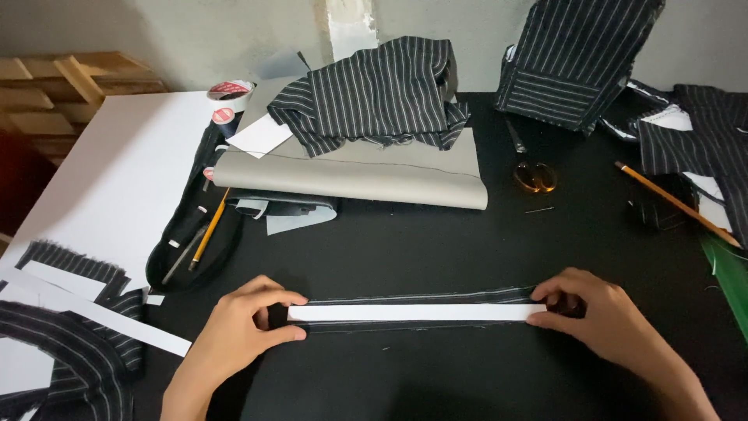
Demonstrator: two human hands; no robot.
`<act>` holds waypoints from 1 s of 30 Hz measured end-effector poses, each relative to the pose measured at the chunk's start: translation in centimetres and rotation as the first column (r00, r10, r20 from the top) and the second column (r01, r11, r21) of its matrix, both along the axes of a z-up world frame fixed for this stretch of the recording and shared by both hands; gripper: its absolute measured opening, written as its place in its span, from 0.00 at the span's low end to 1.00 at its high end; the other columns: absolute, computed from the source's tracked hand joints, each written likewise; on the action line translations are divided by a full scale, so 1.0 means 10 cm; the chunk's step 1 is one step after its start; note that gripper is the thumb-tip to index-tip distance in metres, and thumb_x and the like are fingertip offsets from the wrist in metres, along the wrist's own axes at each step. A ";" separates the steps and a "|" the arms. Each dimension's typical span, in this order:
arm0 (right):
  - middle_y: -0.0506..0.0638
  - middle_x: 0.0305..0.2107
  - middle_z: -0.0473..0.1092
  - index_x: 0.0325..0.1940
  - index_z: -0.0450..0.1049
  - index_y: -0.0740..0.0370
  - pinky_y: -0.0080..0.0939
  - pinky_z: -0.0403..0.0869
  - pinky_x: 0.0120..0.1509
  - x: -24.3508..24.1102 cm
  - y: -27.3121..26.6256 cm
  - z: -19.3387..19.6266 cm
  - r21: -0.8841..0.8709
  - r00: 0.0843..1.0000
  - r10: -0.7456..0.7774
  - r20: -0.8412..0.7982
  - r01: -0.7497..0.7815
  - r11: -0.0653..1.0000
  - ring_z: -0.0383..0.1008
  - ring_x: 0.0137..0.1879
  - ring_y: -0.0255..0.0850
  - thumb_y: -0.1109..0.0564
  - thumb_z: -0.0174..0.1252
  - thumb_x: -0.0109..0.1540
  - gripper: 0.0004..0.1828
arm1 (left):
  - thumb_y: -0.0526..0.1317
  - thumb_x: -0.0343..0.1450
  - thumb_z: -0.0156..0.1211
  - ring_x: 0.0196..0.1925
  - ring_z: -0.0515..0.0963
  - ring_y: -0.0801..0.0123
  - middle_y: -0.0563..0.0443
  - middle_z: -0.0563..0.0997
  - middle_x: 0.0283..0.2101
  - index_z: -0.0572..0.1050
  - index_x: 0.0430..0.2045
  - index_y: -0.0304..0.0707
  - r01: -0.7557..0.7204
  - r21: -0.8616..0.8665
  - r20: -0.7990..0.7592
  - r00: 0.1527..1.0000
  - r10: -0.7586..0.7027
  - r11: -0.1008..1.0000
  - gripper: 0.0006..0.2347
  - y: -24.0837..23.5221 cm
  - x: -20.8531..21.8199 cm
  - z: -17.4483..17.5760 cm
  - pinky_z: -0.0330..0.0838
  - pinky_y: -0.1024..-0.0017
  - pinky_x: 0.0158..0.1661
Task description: Applying double-sided adhesive tape to fabric strips for garment or bag construction
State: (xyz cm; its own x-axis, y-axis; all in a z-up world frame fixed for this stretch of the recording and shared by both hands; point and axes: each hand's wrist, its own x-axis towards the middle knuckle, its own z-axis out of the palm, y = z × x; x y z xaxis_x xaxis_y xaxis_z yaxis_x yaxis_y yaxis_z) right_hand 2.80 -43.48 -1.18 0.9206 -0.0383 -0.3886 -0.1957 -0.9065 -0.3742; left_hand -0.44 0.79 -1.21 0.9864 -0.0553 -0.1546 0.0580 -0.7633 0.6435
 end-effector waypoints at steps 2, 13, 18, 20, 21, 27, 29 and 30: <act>0.36 0.34 0.73 0.34 0.80 0.42 0.28 0.70 0.41 0.00 -0.04 -0.06 0.012 0.999 0.045 0.025 -0.045 0.999 0.72 0.37 0.28 0.47 0.68 0.50 0.09 | 0.41 0.54 0.76 0.19 0.65 0.77 0.69 0.75 0.32 0.85 0.30 0.61 -0.032 0.025 -0.061 0.998 0.033 0.999 0.13 -0.03 -0.02 0.07 0.64 0.81 0.30; 0.46 0.31 0.79 0.40 0.81 0.53 0.33 0.73 0.41 -0.04 -0.01 0.14 0.219 0.984 -0.176 0.004 0.171 0.961 0.78 0.33 0.36 0.56 0.61 0.56 0.09 | 0.41 0.52 0.77 0.20 0.66 0.76 0.70 0.75 0.35 0.85 0.34 0.62 -0.024 0.019 -0.002 1.000 0.024 1.000 0.17 0.05 0.01 -0.06 0.68 0.81 0.31; 0.43 0.34 0.80 0.44 0.81 0.47 0.31 0.72 0.40 0.00 -0.11 0.02 0.174 0.990 -0.138 0.002 0.136 0.975 0.77 0.33 0.34 0.54 0.60 0.56 0.13 | 0.44 0.53 0.75 0.28 0.74 0.80 0.67 0.74 0.35 0.84 0.37 0.62 0.074 0.058 0.121 0.989 -0.081 0.996 0.18 0.15 0.02 -0.15 0.69 0.82 0.33; 0.39 0.37 0.78 0.49 0.76 0.40 0.30 0.74 0.46 0.02 -0.13 -0.02 0.054 0.998 -0.067 0.022 0.065 0.996 0.78 0.38 0.30 0.50 0.59 0.55 0.17 | 0.44 0.54 0.75 0.28 0.74 0.79 0.66 0.74 0.35 0.83 0.38 0.63 0.080 0.061 0.150 0.985 -0.088 0.995 0.19 0.16 0.01 -0.16 0.68 0.80 0.32; 0.39 0.37 0.78 0.49 0.76 0.40 0.30 0.74 0.46 0.01 -0.10 0.00 0.055 0.998 -0.066 0.022 0.065 0.996 0.78 0.38 0.30 0.50 0.59 0.55 0.17 | 0.44 0.54 0.75 0.28 0.74 0.79 0.66 0.74 0.35 0.83 0.38 0.63 0.079 0.062 0.150 0.985 -0.088 0.995 0.19 0.15 0.01 -0.15 0.68 0.80 0.32; 0.43 0.32 0.79 0.57 0.68 0.40 0.31 0.76 0.41 0.00 -0.02 0.06 0.070 0.994 -0.111 0.018 0.109 0.992 0.77 0.33 0.33 0.53 0.62 0.54 0.27 | 0.41 0.54 0.74 0.33 0.78 0.78 0.64 0.73 0.39 0.83 0.39 0.58 0.119 0.017 0.202 0.972 -0.120 0.993 0.19 0.10 -0.01 -0.08 0.73 0.79 0.39; 0.43 0.33 0.79 0.58 0.67 0.38 0.32 0.76 0.40 0.00 -0.03 0.04 0.072 0.992 -0.119 0.029 0.117 0.991 0.77 0.33 0.34 0.53 0.63 0.53 0.30 | 0.42 0.56 0.72 0.39 0.76 0.78 0.63 0.73 0.37 0.83 0.39 0.56 0.163 0.000 0.251 0.955 -0.158 0.987 0.17 0.07 -0.01 -0.08 0.71 0.78 0.40; 0.43 0.33 0.79 0.58 0.67 0.38 0.32 0.76 0.40 0.00 0.00 0.06 0.073 0.993 -0.118 0.029 0.115 0.991 0.77 0.33 0.34 0.53 0.63 0.53 0.30 | 0.42 0.56 0.72 0.39 0.76 0.78 0.63 0.73 0.37 0.83 0.39 0.56 0.162 0.001 0.251 0.955 -0.157 0.987 0.17 0.07 -0.01 -0.09 0.71 0.78 0.40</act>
